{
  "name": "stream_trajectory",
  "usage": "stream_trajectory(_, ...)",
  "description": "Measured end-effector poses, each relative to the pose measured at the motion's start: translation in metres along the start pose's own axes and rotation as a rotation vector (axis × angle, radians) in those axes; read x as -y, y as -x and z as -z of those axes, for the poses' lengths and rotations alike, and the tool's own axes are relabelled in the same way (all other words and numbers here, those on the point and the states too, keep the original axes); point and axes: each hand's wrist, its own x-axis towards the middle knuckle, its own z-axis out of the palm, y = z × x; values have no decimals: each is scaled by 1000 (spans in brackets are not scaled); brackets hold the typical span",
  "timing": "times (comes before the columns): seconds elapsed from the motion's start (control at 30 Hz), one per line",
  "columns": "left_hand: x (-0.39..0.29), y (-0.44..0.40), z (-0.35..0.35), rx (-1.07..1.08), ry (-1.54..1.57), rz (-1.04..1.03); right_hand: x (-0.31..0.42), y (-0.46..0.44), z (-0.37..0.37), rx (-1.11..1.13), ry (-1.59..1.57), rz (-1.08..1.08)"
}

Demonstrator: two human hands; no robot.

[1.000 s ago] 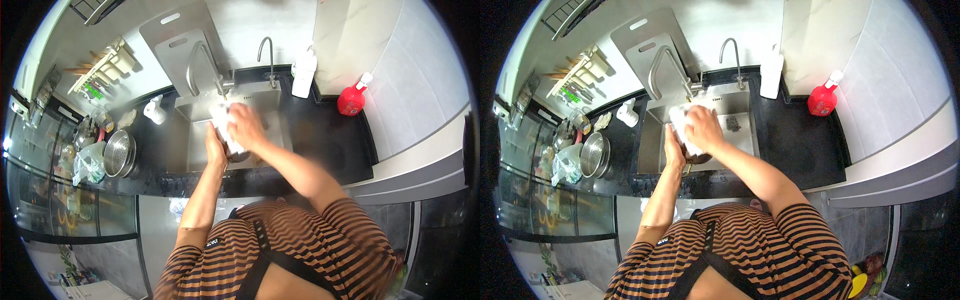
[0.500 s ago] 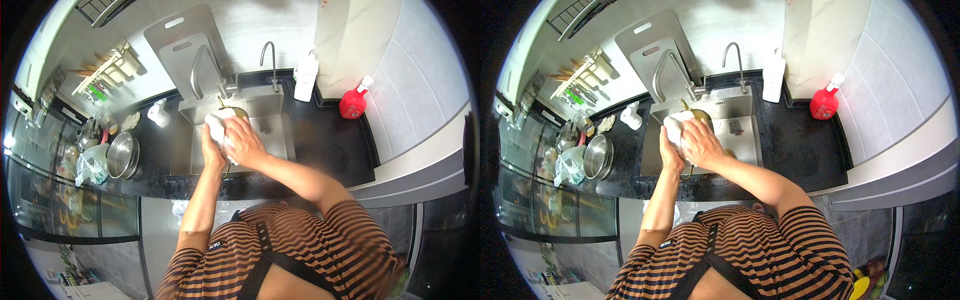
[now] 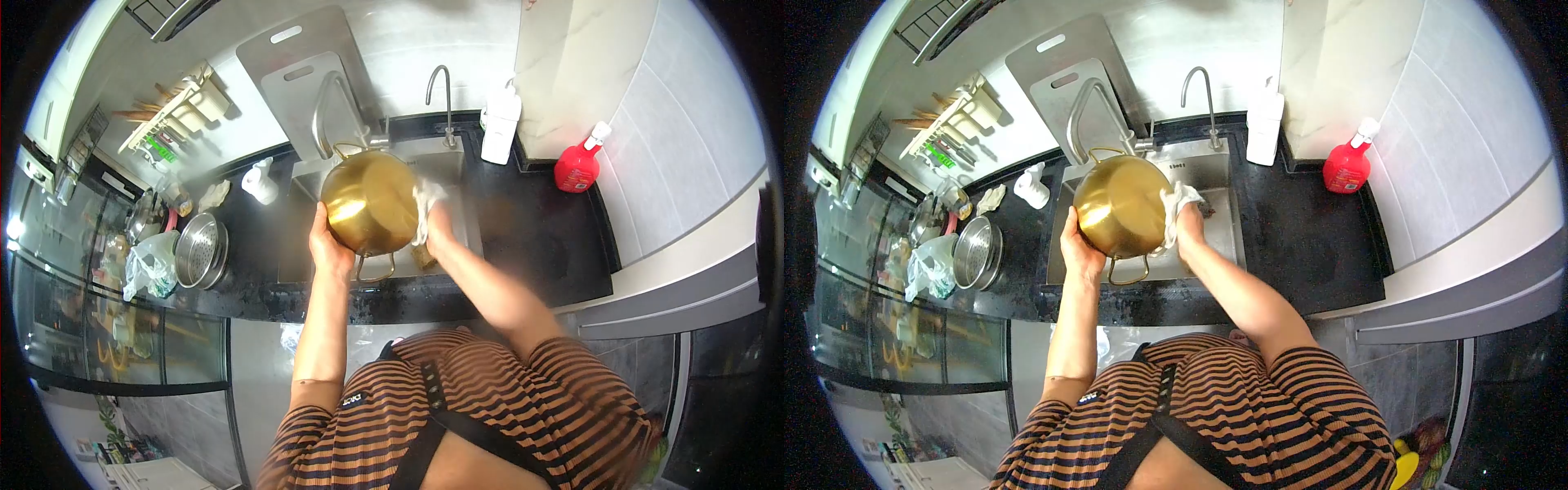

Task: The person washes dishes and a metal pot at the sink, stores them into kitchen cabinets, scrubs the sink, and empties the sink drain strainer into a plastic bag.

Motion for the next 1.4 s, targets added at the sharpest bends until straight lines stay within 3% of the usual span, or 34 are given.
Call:
stream_trajectory(0.13,6,-2,1,-9,56,56,12,68,-11,-34,929,830)
stream_trajectory(0.2,15,-2,-2,36,39,68,27,90,-29,109,1134,1082)
stream_trajectory(0.27,27,-13,15,130,30,76,45,93,-45,172,1051,1203)
stream_trajectory(0.3,29,-12,14,109,11,56,53,83,-51,158,1052,1221)
stream_trajectory(0.4,20,-4,2,112,45,73,73,33,-57,100,1172,956)
stream_trajectory(0.47,17,1,-7,61,49,82,93,-3,-53,46,926,271)
stream_trajectory(0.5,18,1,-9,30,35,74,94,-6,-53,-35,1011,292)
stream_trajectory(0.63,27,-6,-6,2,49,48,73,37,-61,114,1048,967)
stream_trajectory(0.67,30,-9,-5,-6,51,33,70,44,-61,300,1116,975)
stream_trajectory(0.7,35,-22,5,-58,15,31,66,56,-67,376,1123,1203)
stream_trajectory(0.73,34,-24,7,110,89,39,65,75,-70,388,1342,1373)
stream_trajectory(0.9,29,-34,35,34,16,30,41,84,-33,562,1373,1611)
stream_trajectory(1.0,24,-36,45,66,99,260,39,77,0,636,1376,1553)
stream_trajectory(1.03,20,-30,37,-57,191,228,40,75,11,628,1340,1458)
stream_trajectory(1.13,17,-10,31,39,304,311,38,75,16,160,876,1139)
stream_trajectory(1.27,15,2,30,127,195,275,69,48,0,69,733,570)
stream_trajectory(1.33,12,3,25,179,163,270,86,21,-7,151,457,309)
stream_trajectory(1.4,9,7,14,182,94,259,93,2,-12,207,550,334)
